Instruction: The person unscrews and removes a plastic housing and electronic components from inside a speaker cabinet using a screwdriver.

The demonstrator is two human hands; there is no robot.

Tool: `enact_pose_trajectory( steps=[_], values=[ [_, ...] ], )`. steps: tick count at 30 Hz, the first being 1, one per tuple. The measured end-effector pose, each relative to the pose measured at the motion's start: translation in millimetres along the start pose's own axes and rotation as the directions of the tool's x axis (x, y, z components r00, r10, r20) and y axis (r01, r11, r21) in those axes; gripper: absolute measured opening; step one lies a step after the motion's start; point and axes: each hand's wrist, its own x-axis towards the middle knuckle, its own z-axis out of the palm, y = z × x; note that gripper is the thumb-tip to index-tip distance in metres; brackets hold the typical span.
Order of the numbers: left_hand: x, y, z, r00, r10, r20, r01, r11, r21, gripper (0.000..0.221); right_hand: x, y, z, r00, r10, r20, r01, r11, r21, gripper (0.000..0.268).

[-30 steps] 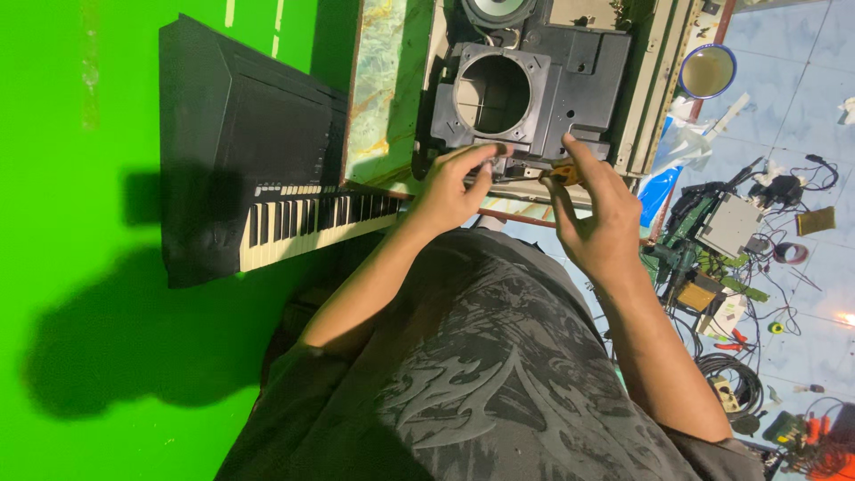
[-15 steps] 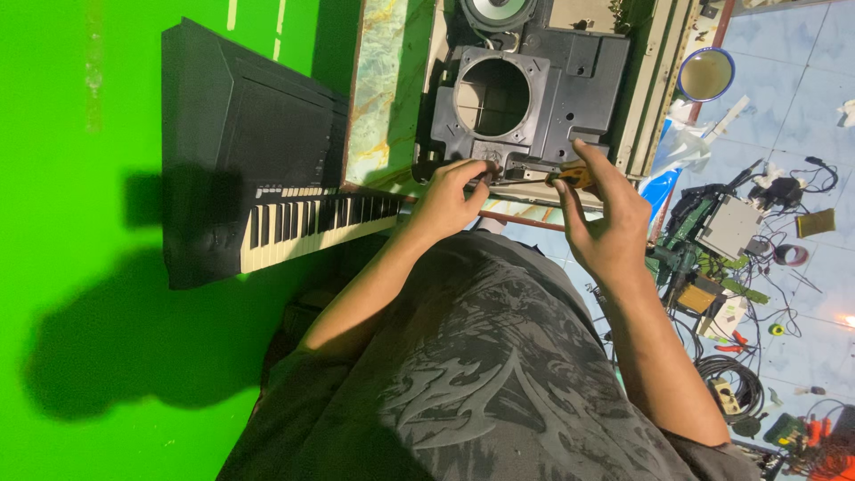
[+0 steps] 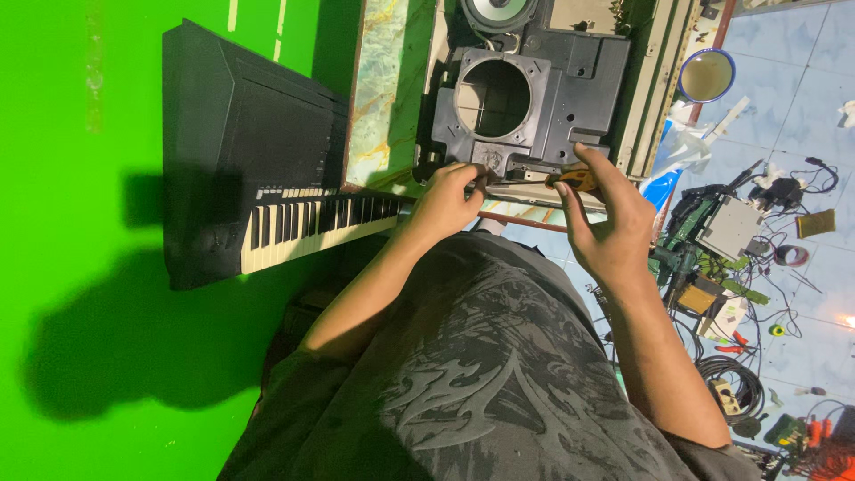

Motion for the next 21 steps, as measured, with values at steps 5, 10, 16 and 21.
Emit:
enact_pose_trajectory(
  steps=[5,10,16,21],
  values=[
    [0,-1,2,1.000,0.001,-0.009,0.000,0.998,0.066,0.025,-1,-2,-3,1.000,0.010,-0.017,-0.010,1.000,0.002,0.044],
    [-1,13,-6,0.999,-0.014,0.044,0.011,0.998,0.058,0.034,-3,-7,-12,0.998,0.061,-0.032,-0.060,0.997,0.043,0.044],
    [-3,24,-14,0.996,-0.010,0.089,0.002,0.996,0.087,0.038,-10,-8,-28,0.993,0.092,-0.069,-0.083,0.989,0.121,0.041],
    [-1,30,-15,0.985,-0.087,0.149,0.068,0.989,0.129,0.042,-19,-5,-39,0.978,0.166,-0.124,-0.125,0.950,0.287,0.040]
  ],
)
